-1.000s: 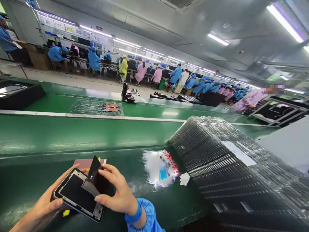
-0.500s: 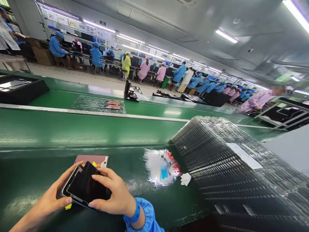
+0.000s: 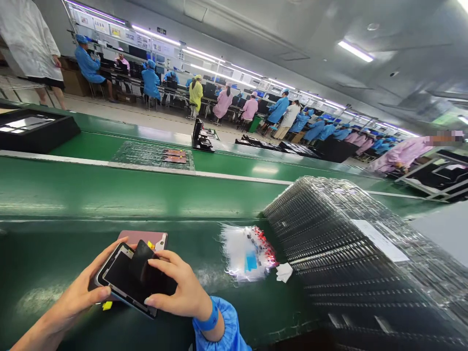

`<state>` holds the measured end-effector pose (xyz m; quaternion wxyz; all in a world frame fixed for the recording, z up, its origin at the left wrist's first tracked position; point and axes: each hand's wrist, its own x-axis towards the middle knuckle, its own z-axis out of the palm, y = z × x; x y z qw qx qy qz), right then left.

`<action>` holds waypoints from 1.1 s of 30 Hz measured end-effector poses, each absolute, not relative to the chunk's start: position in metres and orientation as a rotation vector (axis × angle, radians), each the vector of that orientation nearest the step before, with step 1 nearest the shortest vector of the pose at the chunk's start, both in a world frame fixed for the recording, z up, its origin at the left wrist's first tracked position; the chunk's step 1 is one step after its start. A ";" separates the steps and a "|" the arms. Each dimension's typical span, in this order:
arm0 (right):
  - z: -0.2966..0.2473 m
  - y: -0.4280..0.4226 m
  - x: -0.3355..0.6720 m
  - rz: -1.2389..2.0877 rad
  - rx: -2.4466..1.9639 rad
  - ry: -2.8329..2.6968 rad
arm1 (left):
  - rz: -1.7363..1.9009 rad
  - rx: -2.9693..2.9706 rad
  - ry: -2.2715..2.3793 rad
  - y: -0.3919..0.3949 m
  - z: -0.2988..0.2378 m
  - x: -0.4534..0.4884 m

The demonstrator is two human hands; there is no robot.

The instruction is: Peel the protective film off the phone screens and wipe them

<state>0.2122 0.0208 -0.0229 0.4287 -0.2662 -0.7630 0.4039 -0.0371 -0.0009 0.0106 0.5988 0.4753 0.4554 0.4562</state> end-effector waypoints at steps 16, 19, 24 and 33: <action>-0.025 0.017 0.203 0.850 -0.618 -1.961 | 1.010 1.145 0.969 -0.001 0.000 -0.019; -0.028 0.014 0.201 0.794 -0.637 -1.990 | 1.046 1.080 0.997 -0.003 0.007 -0.014; -0.032 0.013 0.200 0.747 -0.661 -2.024 | 1.046 1.064 1.015 -0.005 0.011 -0.011; -0.030 0.013 0.200 0.702 -0.631 -2.045 | 1.033 1.093 0.994 -0.005 0.007 -0.014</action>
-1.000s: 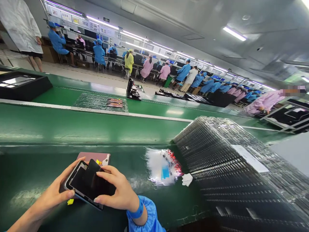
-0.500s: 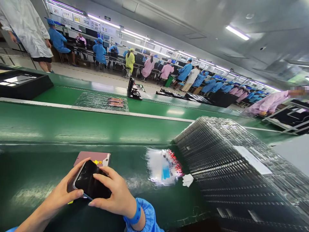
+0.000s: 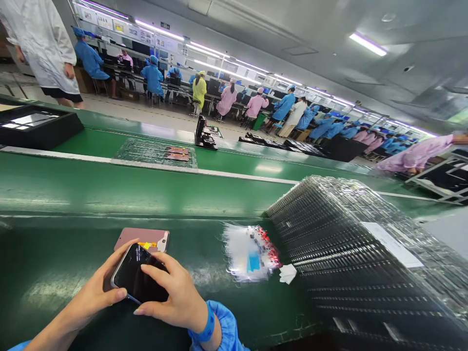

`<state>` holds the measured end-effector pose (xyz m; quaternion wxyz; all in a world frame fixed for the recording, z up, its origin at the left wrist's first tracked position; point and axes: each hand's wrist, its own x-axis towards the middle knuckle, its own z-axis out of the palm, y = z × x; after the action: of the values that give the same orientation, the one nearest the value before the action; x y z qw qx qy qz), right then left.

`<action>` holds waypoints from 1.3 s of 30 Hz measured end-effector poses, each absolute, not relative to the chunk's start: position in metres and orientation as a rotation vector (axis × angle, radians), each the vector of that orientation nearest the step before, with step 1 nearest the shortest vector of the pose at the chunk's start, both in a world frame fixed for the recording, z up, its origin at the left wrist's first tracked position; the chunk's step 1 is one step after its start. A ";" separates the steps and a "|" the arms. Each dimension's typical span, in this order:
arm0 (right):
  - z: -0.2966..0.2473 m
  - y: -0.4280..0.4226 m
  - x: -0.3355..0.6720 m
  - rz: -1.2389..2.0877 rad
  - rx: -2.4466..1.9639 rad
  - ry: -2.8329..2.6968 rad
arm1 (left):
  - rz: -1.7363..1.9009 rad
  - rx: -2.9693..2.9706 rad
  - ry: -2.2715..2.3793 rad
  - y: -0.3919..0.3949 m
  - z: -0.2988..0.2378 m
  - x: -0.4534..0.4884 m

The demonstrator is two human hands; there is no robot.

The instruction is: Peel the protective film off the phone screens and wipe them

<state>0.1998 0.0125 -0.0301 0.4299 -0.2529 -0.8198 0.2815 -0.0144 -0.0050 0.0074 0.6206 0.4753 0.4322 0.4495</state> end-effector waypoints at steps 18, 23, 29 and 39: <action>-0.026 0.010 0.201 0.551 -0.632 -2.104 | 1.007 1.220 1.015 -0.007 0.006 -0.017; -0.021 0.010 0.201 0.516 -0.621 -2.101 | 0.907 1.357 0.997 -0.004 0.002 -0.025; -0.018 0.010 0.201 0.505 -0.602 -2.095 | 0.864 1.414 0.986 -0.004 -0.003 -0.032; -0.013 0.009 0.202 0.480 -0.619 -2.140 | 0.996 1.215 1.086 -0.013 0.004 -0.022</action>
<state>0.2022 0.0088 -0.0125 0.4181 -0.2468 -0.8530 0.1915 -0.0222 -0.0130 0.0037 0.5777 0.5194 0.4640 0.4256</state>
